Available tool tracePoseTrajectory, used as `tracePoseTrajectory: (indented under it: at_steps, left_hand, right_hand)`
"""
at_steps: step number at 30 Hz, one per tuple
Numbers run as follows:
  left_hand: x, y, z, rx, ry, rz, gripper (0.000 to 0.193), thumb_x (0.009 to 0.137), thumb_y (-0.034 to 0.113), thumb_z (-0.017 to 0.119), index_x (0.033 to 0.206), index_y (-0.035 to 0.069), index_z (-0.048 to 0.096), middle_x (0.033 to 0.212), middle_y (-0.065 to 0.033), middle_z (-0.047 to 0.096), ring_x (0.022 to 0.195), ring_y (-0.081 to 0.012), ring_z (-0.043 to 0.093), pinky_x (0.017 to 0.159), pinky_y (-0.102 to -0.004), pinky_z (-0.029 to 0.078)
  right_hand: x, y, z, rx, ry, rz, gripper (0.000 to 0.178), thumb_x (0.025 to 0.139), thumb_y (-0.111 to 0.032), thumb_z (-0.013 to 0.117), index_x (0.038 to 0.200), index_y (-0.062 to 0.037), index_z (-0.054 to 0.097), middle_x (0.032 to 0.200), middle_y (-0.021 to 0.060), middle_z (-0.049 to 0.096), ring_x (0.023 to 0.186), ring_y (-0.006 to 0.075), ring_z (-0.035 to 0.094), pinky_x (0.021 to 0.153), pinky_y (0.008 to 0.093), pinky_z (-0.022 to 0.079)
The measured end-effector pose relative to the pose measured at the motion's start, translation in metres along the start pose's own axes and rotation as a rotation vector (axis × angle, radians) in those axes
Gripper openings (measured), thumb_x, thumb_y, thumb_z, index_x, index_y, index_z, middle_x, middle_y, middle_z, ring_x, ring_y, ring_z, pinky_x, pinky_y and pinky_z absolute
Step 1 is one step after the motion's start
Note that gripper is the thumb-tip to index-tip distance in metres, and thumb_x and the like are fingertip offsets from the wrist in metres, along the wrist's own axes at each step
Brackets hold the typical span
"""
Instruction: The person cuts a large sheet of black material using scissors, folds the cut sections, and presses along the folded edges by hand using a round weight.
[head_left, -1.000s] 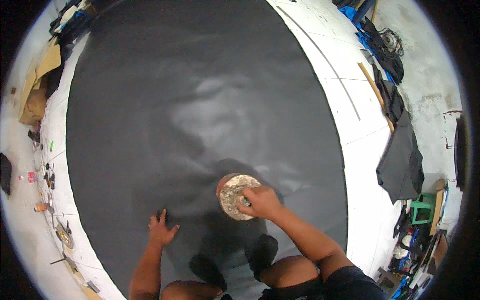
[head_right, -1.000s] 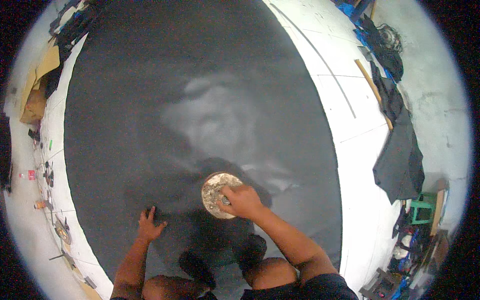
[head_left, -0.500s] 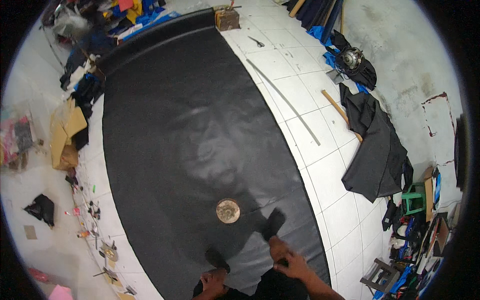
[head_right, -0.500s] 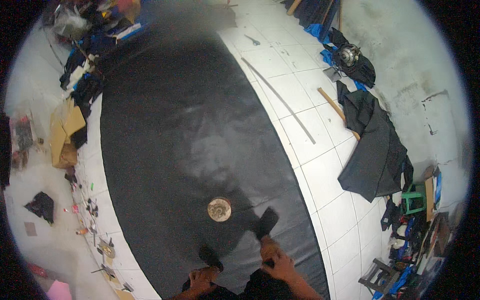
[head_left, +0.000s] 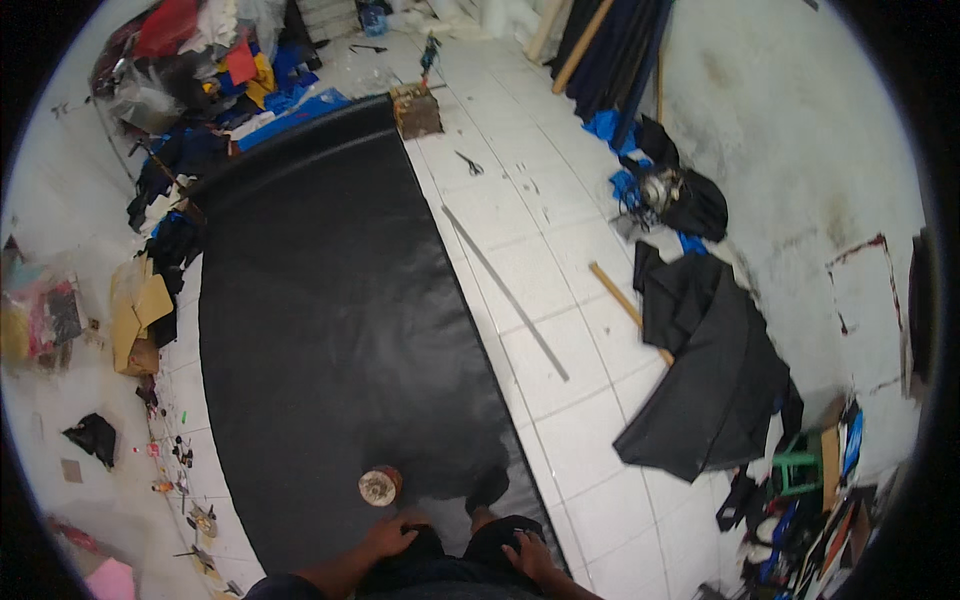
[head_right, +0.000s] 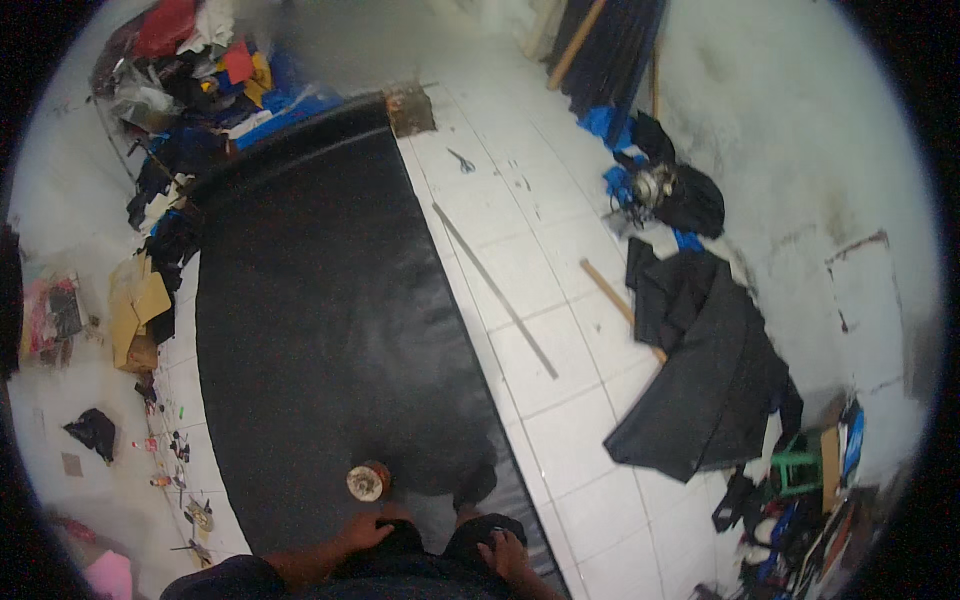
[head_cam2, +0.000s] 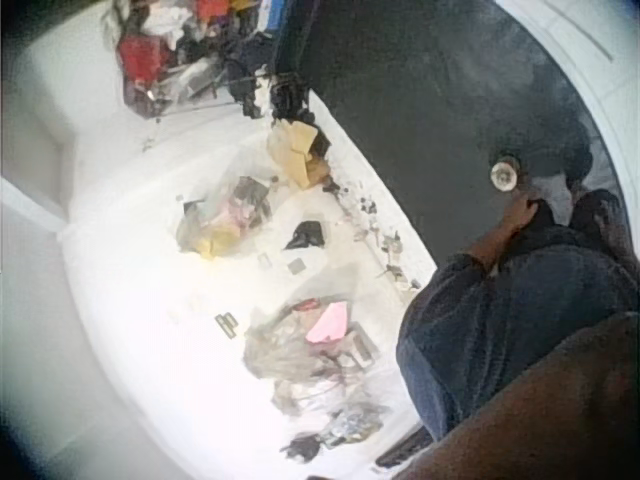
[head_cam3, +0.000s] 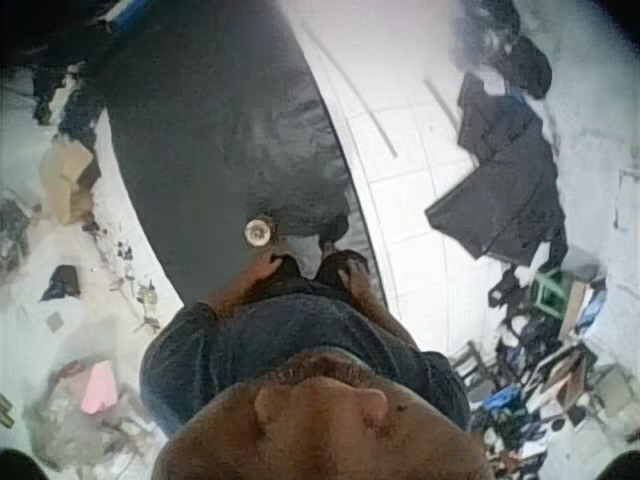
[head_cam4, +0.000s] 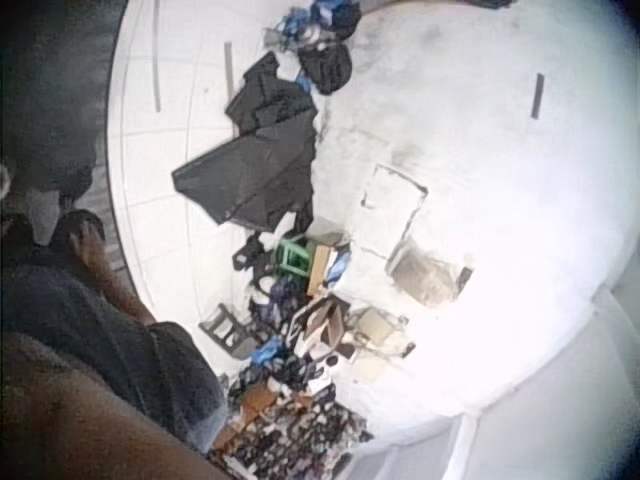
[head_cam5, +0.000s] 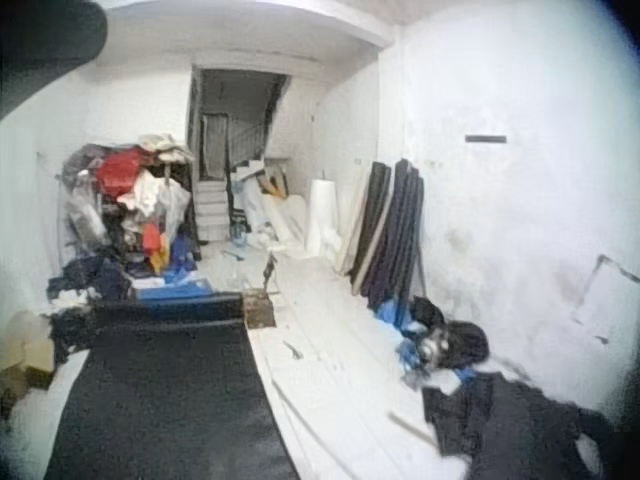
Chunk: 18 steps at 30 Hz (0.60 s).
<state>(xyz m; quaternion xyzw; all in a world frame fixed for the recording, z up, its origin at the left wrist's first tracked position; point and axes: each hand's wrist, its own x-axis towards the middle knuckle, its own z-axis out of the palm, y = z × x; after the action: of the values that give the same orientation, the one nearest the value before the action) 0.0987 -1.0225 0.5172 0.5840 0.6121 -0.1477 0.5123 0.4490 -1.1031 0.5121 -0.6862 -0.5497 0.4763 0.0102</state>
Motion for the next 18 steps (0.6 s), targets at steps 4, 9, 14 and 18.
tracePoseTrajectory:
  at_steps: [4,9,14,18]
  left_hand:
    - [0.053,0.116,-0.066,0.056,0.127,0.229,0.049,0.090,0.038,0.058,0.126,0.006,0.054,0.109,-0.0241,0.063,0.101,-0.0422,0.060,0.091,-0.0498,0.047]
    - [0.154,0.188,-0.106,-0.003,0.353,0.319,0.046,0.089,0.038,0.059,0.119,0.003,0.059,0.112,-0.0233,0.061,0.107,-0.0418,0.056,0.093,-0.0511,0.045]
    - [0.272,0.309,-0.220,0.027,0.262,0.341,0.035,0.086,0.037,0.059,0.109,0.011,0.068,0.113,-0.0195,0.061,0.109,-0.0398,0.056,0.094,-0.0502,0.045]
    - [0.332,0.356,-0.323,0.194,0.196,0.290,0.032,0.085,0.039,0.058,0.107,0.019,0.071,0.109,-0.0162,0.064,0.102,-0.0369,0.061,0.089,-0.0498,0.048]
  right_hand:
    - [0.055,0.011,-0.081,-0.023,-0.334,-0.018,0.057,0.092,-0.053,0.052,0.117,-0.0017,0.060,0.111,0.0254,0.063,0.108,0.0386,0.060,0.091,0.0482,0.047]
    - [0.160,0.024,-0.193,-0.297,-0.590,-0.012,0.053,0.090,-0.048,0.055,0.120,-0.0048,0.060,0.111,0.0262,0.064,0.106,0.0412,0.061,0.088,0.0474,0.048]
    - [0.274,0.110,-0.265,-0.013,-0.647,0.091,0.046,0.090,-0.026,0.060,0.131,-0.0049,0.053,0.122,0.0197,0.062,0.114,0.0327,0.058,0.092,0.0403,0.048]
    - [0.350,0.030,-0.385,-0.261,-0.433,-0.045,0.044,0.096,-0.030,0.049,0.131,-0.0027,0.051,0.126,0.0221,0.056,0.115,0.0393,0.053,0.098,0.0471,0.041]
